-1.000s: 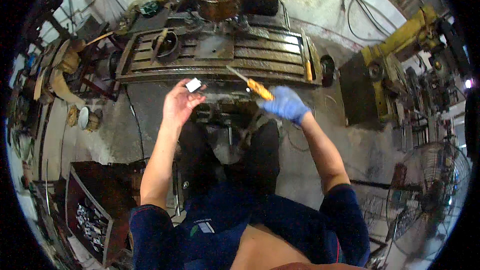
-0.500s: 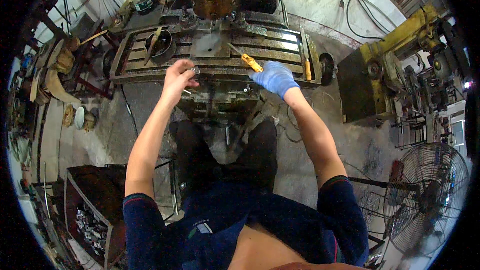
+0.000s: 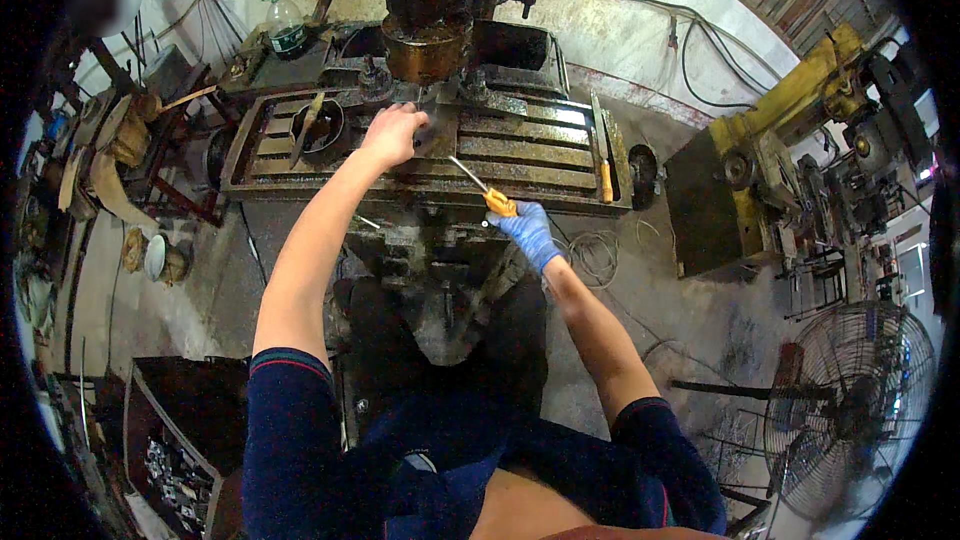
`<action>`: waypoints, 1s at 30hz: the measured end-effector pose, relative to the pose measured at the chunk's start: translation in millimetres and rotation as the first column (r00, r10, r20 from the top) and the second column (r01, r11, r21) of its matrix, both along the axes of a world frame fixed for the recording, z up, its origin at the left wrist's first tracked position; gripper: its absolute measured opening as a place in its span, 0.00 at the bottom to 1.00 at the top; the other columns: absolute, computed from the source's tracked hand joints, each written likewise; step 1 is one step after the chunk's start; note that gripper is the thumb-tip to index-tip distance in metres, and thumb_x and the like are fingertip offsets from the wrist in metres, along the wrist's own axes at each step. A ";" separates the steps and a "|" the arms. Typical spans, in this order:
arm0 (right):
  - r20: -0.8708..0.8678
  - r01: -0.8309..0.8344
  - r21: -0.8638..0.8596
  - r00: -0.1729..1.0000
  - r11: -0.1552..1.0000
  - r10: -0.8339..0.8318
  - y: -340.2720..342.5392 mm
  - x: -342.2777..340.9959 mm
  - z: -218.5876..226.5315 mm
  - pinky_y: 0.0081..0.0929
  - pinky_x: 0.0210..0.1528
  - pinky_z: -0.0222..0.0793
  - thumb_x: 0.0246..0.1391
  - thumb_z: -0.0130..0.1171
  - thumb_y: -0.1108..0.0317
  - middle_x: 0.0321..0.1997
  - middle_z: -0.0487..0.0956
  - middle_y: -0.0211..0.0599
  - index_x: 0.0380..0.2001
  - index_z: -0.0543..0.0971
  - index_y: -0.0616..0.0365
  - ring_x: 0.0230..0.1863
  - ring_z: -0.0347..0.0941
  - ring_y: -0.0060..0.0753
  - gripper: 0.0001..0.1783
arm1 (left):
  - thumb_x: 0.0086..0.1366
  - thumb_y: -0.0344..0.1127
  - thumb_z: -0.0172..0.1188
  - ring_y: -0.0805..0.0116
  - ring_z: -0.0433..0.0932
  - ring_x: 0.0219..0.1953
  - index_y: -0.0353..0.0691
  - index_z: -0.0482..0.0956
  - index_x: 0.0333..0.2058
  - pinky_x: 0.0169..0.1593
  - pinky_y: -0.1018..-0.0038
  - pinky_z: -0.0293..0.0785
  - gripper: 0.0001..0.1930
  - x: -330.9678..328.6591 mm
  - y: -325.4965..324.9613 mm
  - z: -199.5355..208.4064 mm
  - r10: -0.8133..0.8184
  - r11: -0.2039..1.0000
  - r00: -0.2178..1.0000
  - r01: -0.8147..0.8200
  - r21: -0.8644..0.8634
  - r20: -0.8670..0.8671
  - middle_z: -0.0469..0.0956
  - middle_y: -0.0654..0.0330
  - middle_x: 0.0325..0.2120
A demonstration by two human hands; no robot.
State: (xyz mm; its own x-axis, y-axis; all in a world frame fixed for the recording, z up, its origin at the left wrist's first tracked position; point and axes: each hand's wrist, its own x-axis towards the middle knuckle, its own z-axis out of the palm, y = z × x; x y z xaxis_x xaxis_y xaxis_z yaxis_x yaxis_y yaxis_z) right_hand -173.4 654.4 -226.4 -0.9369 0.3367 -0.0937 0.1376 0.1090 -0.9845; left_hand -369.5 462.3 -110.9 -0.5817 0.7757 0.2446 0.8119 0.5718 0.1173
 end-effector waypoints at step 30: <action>0.041 0.293 0.128 0.953 0.948 -0.300 58.1 158.0 52.0 0.21 0.40 0.68 0.49 0.57 0.67 0.33 0.78 0.37 0.35 0.77 0.69 0.34 0.73 0.24 0.14 | 0.51 0.34 0.55 0.55 0.76 0.31 0.41 0.73 0.33 0.37 0.64 0.71 0.09 -29.4 30.2 -35.0 0.201 0.934 0.975 -0.163 0.317 -0.091 0.76 0.53 0.29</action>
State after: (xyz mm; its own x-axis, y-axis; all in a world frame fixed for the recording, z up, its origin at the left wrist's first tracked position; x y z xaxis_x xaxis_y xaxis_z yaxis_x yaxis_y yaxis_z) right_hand -15.4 712.6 -174.4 -0.7870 0.6105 -0.0885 0.2396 0.1704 -0.9558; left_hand -398.9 492.5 -145.9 -0.6578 0.5359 0.5293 0.7159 0.6633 0.2182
